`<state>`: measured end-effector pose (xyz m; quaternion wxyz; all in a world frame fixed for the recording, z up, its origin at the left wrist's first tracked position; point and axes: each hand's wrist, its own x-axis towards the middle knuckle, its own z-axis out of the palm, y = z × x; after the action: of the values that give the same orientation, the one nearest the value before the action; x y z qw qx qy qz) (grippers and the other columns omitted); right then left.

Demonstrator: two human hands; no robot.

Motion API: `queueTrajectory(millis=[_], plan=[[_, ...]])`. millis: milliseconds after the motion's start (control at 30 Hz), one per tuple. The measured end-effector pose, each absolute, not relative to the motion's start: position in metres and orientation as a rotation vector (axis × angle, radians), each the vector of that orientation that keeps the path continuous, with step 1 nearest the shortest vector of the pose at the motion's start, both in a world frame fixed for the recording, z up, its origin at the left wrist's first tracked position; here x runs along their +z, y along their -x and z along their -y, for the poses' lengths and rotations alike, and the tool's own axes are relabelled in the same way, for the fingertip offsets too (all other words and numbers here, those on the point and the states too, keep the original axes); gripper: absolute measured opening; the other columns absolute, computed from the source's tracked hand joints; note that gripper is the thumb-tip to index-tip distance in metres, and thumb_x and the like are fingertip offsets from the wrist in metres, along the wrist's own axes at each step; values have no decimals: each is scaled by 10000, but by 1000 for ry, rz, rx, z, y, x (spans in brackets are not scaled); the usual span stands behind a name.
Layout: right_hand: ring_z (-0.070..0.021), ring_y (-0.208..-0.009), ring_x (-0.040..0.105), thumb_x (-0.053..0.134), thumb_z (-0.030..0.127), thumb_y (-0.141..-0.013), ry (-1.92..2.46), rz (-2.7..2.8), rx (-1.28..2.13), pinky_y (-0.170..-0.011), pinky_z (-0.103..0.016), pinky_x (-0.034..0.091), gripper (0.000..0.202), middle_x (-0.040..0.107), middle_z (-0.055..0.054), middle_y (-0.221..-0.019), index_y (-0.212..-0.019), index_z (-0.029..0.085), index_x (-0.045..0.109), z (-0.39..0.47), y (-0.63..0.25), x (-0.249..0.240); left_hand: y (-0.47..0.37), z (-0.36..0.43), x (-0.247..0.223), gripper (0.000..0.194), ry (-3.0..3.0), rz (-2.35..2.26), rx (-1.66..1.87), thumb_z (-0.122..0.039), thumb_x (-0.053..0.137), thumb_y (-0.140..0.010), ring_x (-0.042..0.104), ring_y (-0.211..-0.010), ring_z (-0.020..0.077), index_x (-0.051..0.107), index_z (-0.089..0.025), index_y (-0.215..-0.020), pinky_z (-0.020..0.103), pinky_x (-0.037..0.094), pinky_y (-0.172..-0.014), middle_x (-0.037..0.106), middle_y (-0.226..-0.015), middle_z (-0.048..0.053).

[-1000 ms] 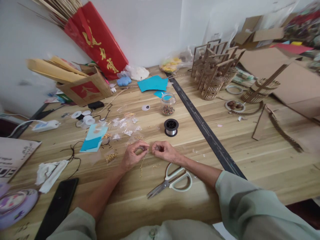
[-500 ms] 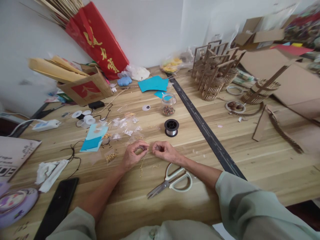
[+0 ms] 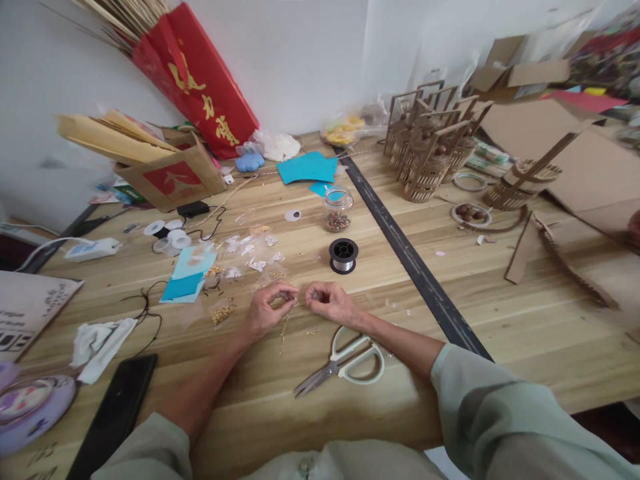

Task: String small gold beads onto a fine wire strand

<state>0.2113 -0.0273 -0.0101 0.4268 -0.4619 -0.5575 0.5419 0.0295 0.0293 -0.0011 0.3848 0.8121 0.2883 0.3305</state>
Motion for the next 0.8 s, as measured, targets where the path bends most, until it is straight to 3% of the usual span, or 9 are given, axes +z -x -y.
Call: queueTrajectory(millis=[800], plan=[[-66,-499,328,607,332,-727,1130,1397,1366,-477,-208,243,212,421,47,-550,-693,140,526,27,-211,-9,-30,-29,1,138,-2115,-684,848,-112,593,-754,586,-679,119,659,-152,-869,236,494,-667,622,-771,41]])
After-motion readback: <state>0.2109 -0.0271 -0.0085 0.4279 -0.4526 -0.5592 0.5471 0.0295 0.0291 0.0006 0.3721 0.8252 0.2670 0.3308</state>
